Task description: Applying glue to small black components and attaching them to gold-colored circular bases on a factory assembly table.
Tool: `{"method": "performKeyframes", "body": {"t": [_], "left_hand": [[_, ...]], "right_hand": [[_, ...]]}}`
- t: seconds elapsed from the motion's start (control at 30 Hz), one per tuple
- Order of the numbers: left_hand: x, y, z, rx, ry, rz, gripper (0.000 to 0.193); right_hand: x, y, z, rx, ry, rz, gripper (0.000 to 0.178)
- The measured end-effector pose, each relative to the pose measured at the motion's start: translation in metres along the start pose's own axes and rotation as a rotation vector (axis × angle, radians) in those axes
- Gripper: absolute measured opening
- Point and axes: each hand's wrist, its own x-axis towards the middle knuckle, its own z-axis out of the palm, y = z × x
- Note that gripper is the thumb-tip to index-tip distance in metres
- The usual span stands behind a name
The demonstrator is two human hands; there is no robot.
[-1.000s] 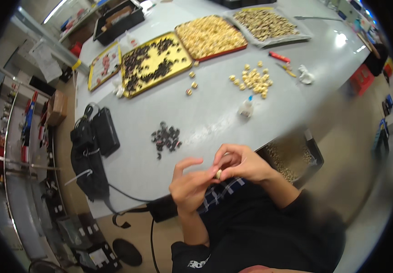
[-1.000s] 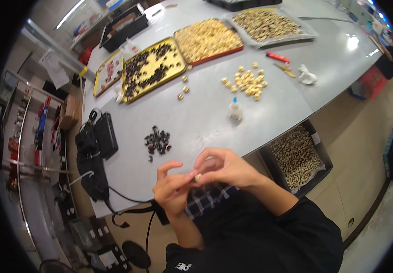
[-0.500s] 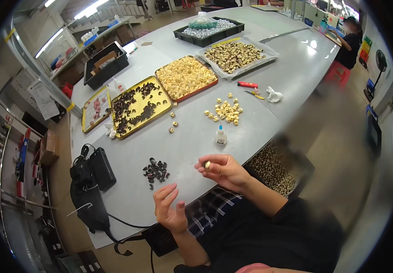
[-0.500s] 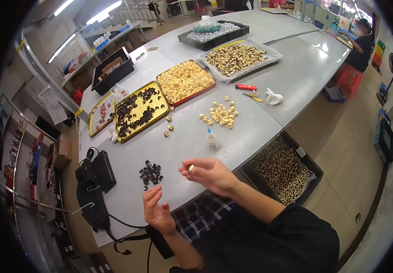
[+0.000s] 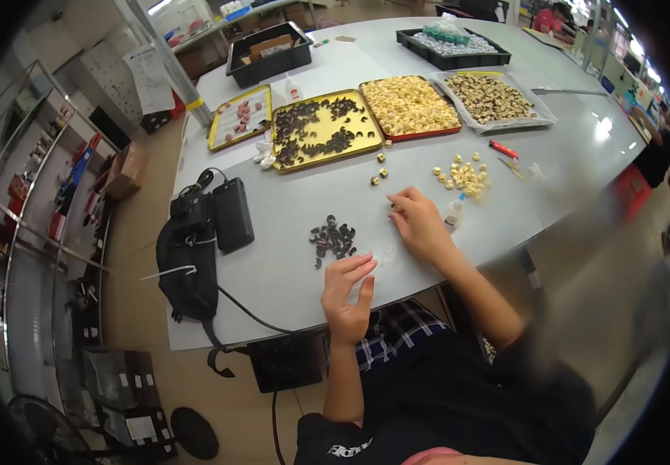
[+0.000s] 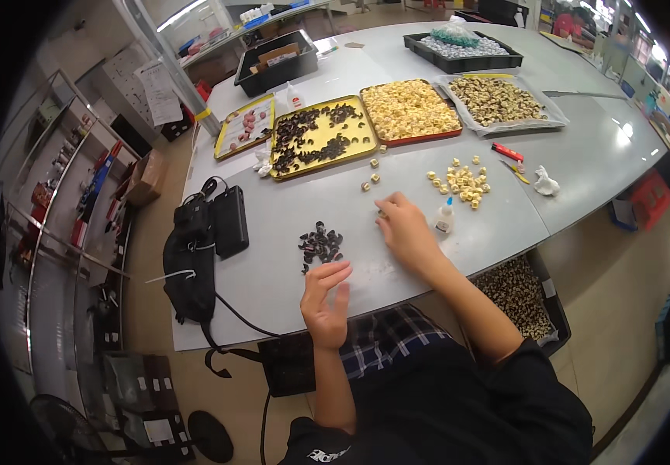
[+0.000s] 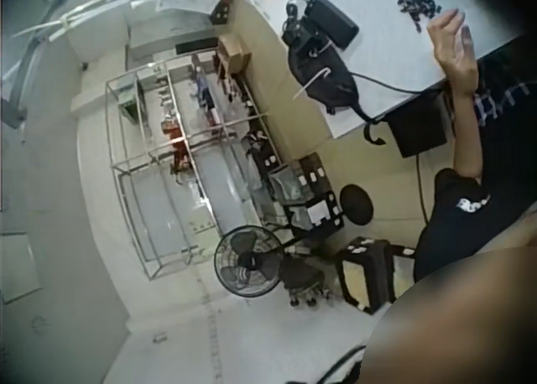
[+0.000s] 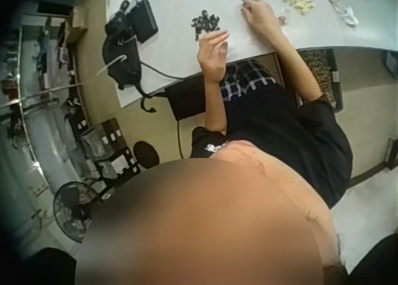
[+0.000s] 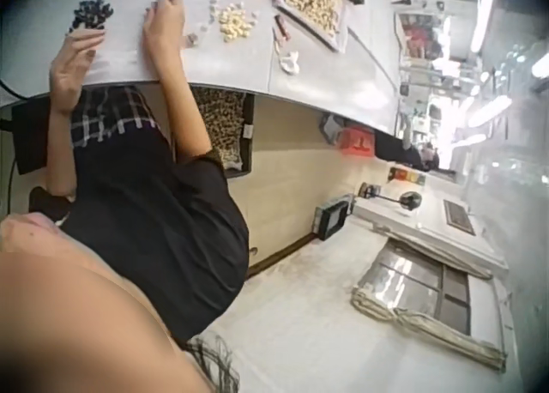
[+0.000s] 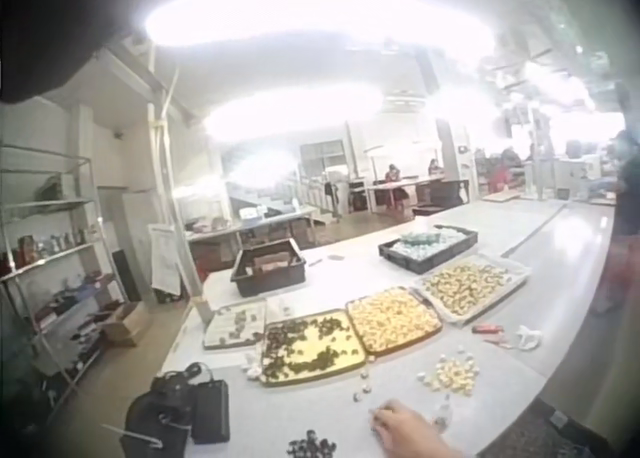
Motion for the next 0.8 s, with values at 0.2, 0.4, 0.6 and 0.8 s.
{"method": "performKeyframes", "body": {"t": [0.2,0.4,0.6,0.8], "left_hand": [[0.002,-0.002,0.001,0.045,-0.067,-0.003,0.014],[0.002,-0.001,0.002,0.043,-0.032,-0.033,0.017],[0.002,0.001,0.011,0.090,-0.061,-0.005,0.017],[-0.004,-0.001,0.010,0.057,-0.015,-0.024,0.017]], "right_hand": [[-0.008,-0.025,-0.016,-0.074,0.221,0.004,0.028],[-0.042,0.015,-0.131,-0.329,0.862,-0.069,0.004],[-0.033,0.131,-0.195,-0.744,0.707,0.336,0.025],[-0.037,0.171,-0.211,-0.850,0.596,0.551,0.036]]}}
